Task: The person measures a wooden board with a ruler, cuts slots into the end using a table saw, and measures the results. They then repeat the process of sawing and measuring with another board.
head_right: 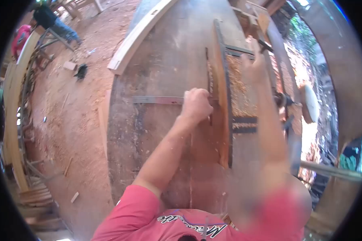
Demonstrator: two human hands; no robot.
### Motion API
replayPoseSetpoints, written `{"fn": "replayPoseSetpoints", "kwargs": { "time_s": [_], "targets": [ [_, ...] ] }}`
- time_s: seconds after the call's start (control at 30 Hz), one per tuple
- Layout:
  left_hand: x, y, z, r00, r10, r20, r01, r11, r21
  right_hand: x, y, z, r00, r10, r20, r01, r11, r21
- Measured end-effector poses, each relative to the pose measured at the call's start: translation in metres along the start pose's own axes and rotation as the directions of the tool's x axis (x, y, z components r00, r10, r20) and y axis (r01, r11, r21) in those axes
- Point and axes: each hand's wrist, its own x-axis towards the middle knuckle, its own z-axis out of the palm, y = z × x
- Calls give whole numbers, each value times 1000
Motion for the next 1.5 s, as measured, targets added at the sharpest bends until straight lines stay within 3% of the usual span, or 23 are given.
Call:
{"fn": "replayPoseSetpoints", "kwargs": {
  "time_s": [0.13,0.2,0.27,0.37,0.43,0.57,0.63,0.7,0.73,0.87,0.93,0.97,1.0,1.03,1.07,1.13,1.17,1.2,1.27,1.33,1.37,1.43,1.5],
  "targets": [
    [6,-10,5,992,119,-49,-117,992,45,-153,-60,-29,949,160,-271,-6,870,492],
    [3,-6,-5,988,151,-22,-151,989,12,-224,-77,-56,927,196,-321,-15,872,489],
    [-15,0,-22,988,154,5,-154,986,-59,-283,-92,-96,940,297,-166,-196,872,449],
    [-56,30,-56,971,234,-51,-239,960,-145,-364,-119,-135,896,405,-180,-258,807,531],
    [-92,73,-98,991,35,126,34,861,-507,-402,-135,-160,859,508,57,-456,711,535],
    [-137,121,-121,986,134,96,-18,668,-744,-451,-161,-177,766,631,121,-541,533,650],
    [-139,144,-133,998,66,-15,-38,372,-927,-460,-179,-181,680,732,42,-476,397,785],
    [-154,148,-127,998,66,-1,-19,265,-964,-467,-186,-188,602,762,240,-245,-110,963],
    [-164,144,-121,1000,7,18,16,159,-987,-470,-183,-188,650,719,245,-229,-122,966],
    [-243,130,-91,961,71,266,272,-84,-959,-451,-206,-190,765,643,-34,-130,206,970],
    [-287,108,-72,925,29,379,380,-100,-919,-443,-214,-184,754,648,-108,-53,224,973],
    [-305,63,-48,891,213,401,400,52,-915,-443,-216,-182,754,641,-143,-18,237,971],
    [-316,50,-45,826,256,502,470,181,-864,-449,-209,-172,743,618,-257,-54,438,897],
    [-327,37,-41,748,294,595,512,314,-799,-453,-214,-181,723,621,-303,-21,458,888],
    [-335,49,-64,665,172,727,618,420,-665,-454,-224,-195,734,576,-360,90,443,892],
    [-328,45,-85,795,304,525,235,644,-728,-450,-237,-244,704,422,-571,314,536,783],
    [-296,2,-73,887,407,217,-218,785,-580,-451,-238,-285,614,482,-625,272,614,741],
    [-251,-33,-68,818,570,-79,-571,786,-236,-448,-231,-353,429,414,-803,240,804,543],
    [-223,-35,-108,955,298,12,-287,929,-236,-426,-205,-418,295,299,-907,139,926,351],
    [-182,-129,-79,856,480,-193,-425,864,269,-404,-180,-466,279,295,-914,3,951,308],
    [-183,-124,-80,851,480,-213,-422,866,267,-391,-168,-485,320,271,-908,-31,961,276],
    [-193,-117,-82,935,250,-250,-161,931,329,-369,-162,-513,368,334,-868,-88,942,325],
    [-191,-113,-82,944,213,-252,-138,949,285,-353,-161,-526,358,342,-869,-61,937,343]
  ]
}}
